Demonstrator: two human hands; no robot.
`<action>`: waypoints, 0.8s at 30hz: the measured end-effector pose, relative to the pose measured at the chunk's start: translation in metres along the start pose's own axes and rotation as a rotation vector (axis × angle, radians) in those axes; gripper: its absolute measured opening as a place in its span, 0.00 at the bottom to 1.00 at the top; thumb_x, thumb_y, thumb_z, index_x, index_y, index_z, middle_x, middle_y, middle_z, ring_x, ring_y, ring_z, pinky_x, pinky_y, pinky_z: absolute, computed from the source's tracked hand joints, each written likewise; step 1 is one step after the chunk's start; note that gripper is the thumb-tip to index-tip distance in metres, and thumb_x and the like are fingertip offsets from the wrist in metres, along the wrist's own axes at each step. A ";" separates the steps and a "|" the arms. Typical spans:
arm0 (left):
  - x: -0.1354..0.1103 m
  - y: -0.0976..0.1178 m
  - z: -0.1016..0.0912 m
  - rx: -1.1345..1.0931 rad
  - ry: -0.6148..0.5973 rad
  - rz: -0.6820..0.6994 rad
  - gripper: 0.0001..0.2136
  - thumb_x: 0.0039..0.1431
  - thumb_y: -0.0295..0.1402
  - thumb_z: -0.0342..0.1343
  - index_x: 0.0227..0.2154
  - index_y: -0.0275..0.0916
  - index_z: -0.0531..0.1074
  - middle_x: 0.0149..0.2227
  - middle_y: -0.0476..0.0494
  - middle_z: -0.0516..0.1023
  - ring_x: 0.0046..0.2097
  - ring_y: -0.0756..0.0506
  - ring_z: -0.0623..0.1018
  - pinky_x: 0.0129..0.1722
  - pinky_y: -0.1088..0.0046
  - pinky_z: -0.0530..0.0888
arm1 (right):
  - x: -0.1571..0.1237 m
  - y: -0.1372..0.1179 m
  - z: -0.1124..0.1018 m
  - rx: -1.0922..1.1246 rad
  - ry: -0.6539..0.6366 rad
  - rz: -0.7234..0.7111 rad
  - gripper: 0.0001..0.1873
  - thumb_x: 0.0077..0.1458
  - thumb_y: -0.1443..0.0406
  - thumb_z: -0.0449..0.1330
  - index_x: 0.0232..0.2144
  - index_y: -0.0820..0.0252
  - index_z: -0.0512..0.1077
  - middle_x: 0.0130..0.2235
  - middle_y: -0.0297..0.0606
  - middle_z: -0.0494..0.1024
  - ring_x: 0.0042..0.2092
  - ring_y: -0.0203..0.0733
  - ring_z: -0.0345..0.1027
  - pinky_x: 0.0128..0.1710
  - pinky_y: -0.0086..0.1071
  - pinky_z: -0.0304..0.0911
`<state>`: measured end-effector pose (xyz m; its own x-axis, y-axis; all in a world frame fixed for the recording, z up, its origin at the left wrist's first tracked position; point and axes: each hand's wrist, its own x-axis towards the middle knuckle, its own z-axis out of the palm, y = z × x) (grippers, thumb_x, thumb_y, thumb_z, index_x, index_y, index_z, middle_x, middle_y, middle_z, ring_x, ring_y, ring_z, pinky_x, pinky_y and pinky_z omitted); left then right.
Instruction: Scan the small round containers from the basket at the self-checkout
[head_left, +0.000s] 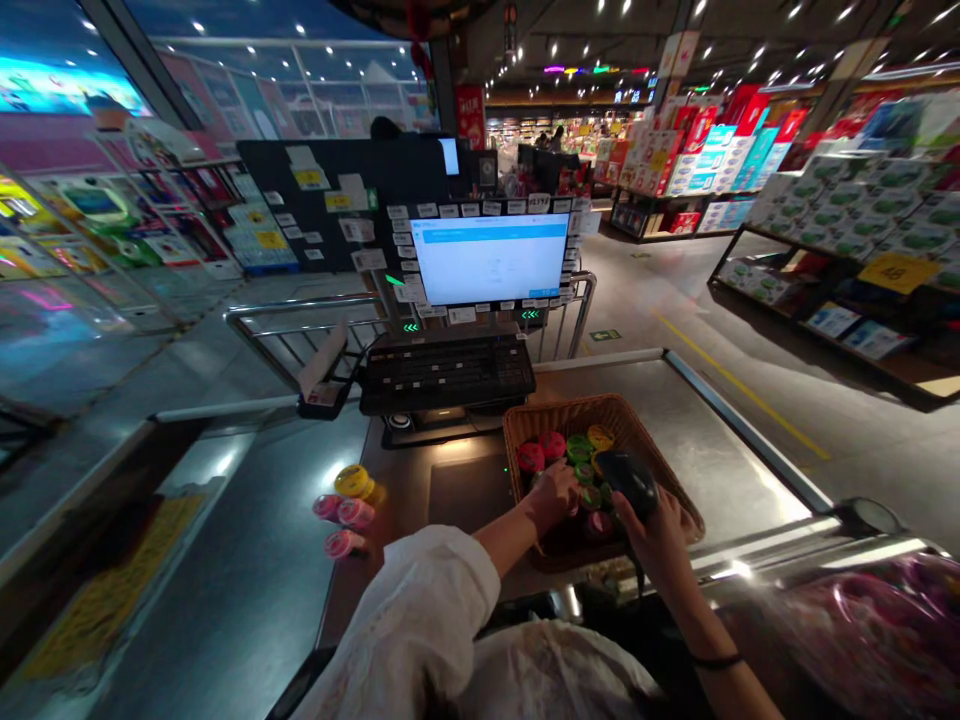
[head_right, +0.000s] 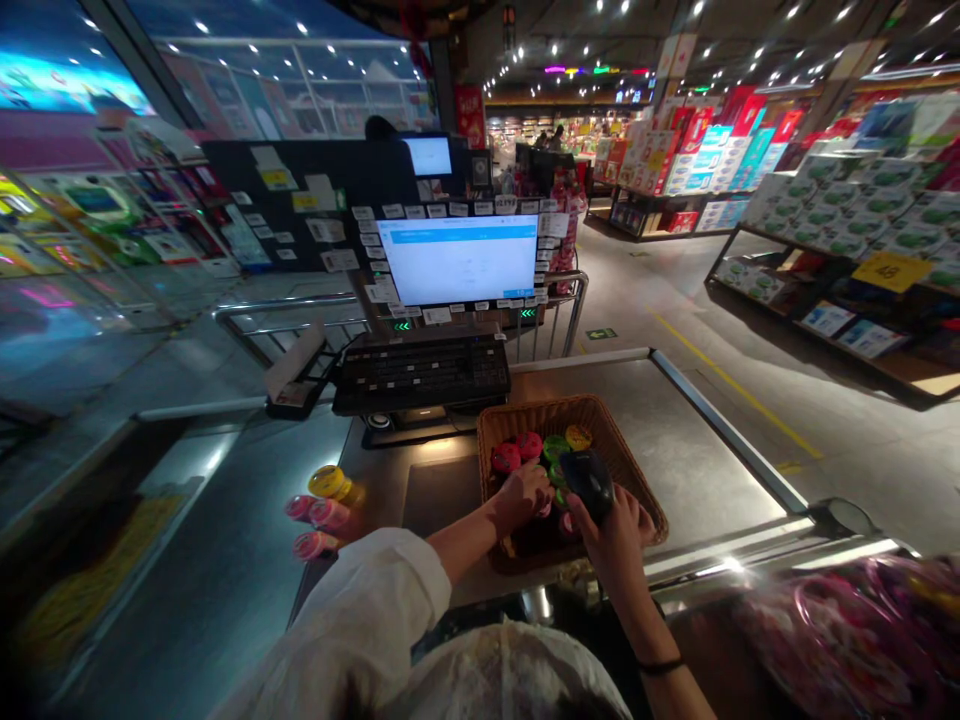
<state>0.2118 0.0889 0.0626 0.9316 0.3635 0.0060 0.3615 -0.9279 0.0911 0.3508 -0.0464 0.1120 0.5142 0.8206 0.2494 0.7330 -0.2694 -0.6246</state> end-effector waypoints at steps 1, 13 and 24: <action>-0.002 -0.001 -0.005 -0.004 -0.001 -0.007 0.06 0.60 0.26 0.54 0.31 0.37 0.77 0.34 0.41 0.80 0.43 0.43 0.76 0.61 0.56 0.62 | 0.000 0.000 0.000 0.001 -0.002 -0.004 0.39 0.54 0.35 0.46 0.41 0.60 0.73 0.43 0.51 0.77 0.50 0.60 0.65 0.53 0.51 0.55; -0.129 -0.009 -0.099 -0.313 0.454 -0.550 0.16 0.61 0.33 0.60 0.51 0.49 0.70 0.52 0.49 0.79 0.55 0.44 0.74 0.55 0.61 0.64 | -0.008 -0.024 0.000 0.114 -0.026 -0.052 0.40 0.52 0.33 0.47 0.43 0.60 0.73 0.42 0.48 0.77 0.49 0.59 0.68 0.54 0.52 0.54; -0.243 -0.015 -0.106 -0.025 0.885 -0.699 0.15 0.66 0.34 0.55 0.54 0.47 0.70 0.52 0.45 0.80 0.55 0.43 0.76 0.53 0.63 0.69 | -0.042 -0.088 0.039 0.255 -0.213 -0.362 0.33 0.55 0.38 0.52 0.48 0.55 0.72 0.45 0.44 0.78 0.49 0.54 0.70 0.52 0.49 0.61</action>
<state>-0.0237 0.0234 0.1652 0.1663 0.7427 0.6487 0.7833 -0.4991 0.3707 0.2471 -0.0378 0.1281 0.1245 0.9308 0.3436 0.7019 0.1621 -0.6936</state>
